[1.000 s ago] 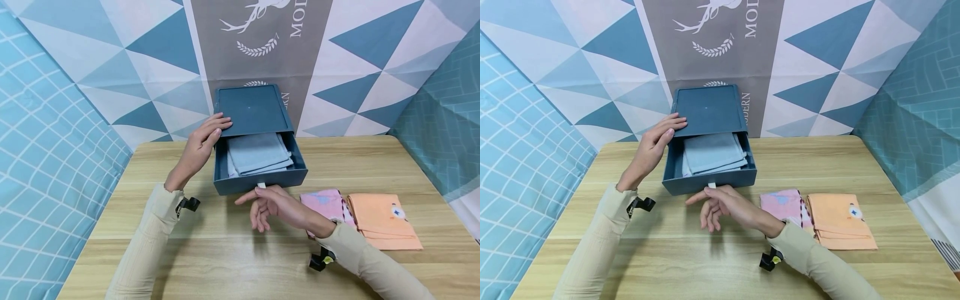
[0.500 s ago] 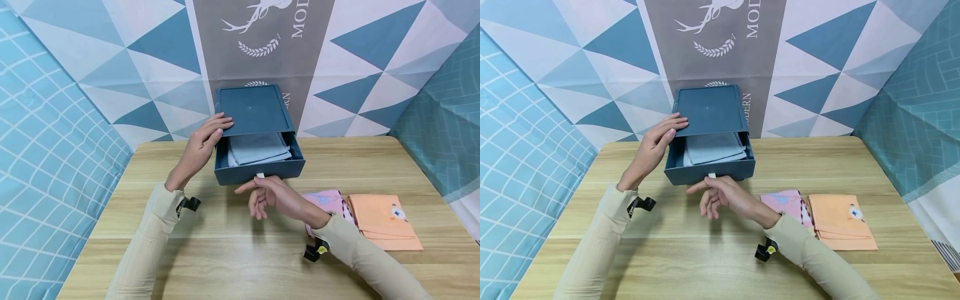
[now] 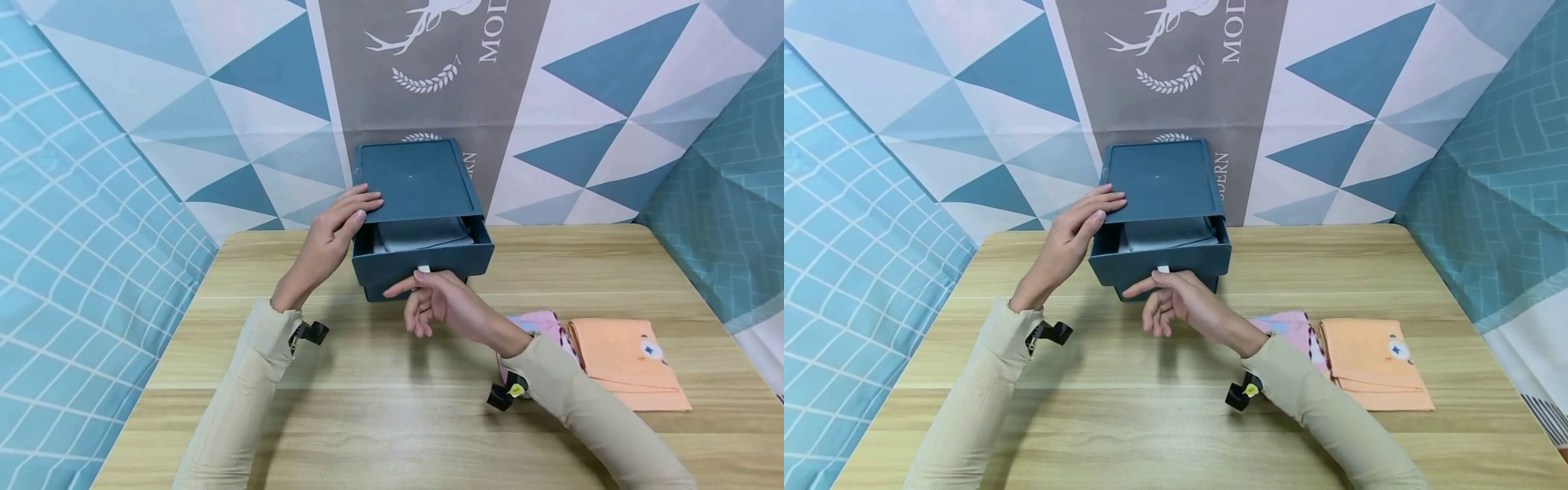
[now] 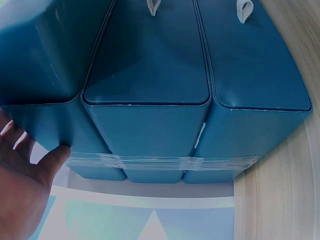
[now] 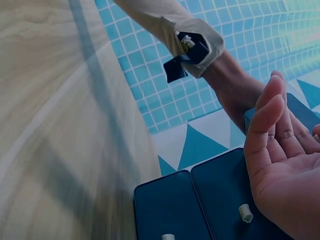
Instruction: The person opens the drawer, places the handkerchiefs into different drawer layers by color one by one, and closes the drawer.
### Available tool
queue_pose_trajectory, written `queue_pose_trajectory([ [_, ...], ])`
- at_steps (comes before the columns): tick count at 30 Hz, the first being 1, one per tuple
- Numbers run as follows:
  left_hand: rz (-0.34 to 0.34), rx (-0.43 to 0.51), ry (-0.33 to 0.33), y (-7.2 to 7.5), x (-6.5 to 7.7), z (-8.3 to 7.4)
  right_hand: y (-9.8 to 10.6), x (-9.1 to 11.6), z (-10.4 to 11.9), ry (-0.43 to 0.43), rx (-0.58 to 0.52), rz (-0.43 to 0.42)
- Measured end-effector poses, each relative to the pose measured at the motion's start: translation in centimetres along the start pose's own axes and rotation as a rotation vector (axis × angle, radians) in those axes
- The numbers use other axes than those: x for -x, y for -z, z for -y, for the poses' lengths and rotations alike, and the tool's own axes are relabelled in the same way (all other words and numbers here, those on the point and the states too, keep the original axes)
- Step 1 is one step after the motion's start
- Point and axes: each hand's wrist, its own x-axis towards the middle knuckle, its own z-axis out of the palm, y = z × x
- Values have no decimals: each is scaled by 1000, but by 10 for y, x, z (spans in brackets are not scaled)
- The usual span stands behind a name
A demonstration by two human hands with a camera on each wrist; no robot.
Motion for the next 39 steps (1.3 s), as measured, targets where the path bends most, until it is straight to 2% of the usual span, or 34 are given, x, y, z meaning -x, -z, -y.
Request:
queue_pose_trajectory([
  [8, 3, -3, 3, 0, 0, -1, 6, -8, 0, 31, 35, -30],
  [19, 21, 25, 43, 1, 0, -3, 15, -21, 0, 62, 47, -61],
  [39, 8, 28, 45, 1, 0, -2, 23, -34, 3, 59, -35, -89],
])
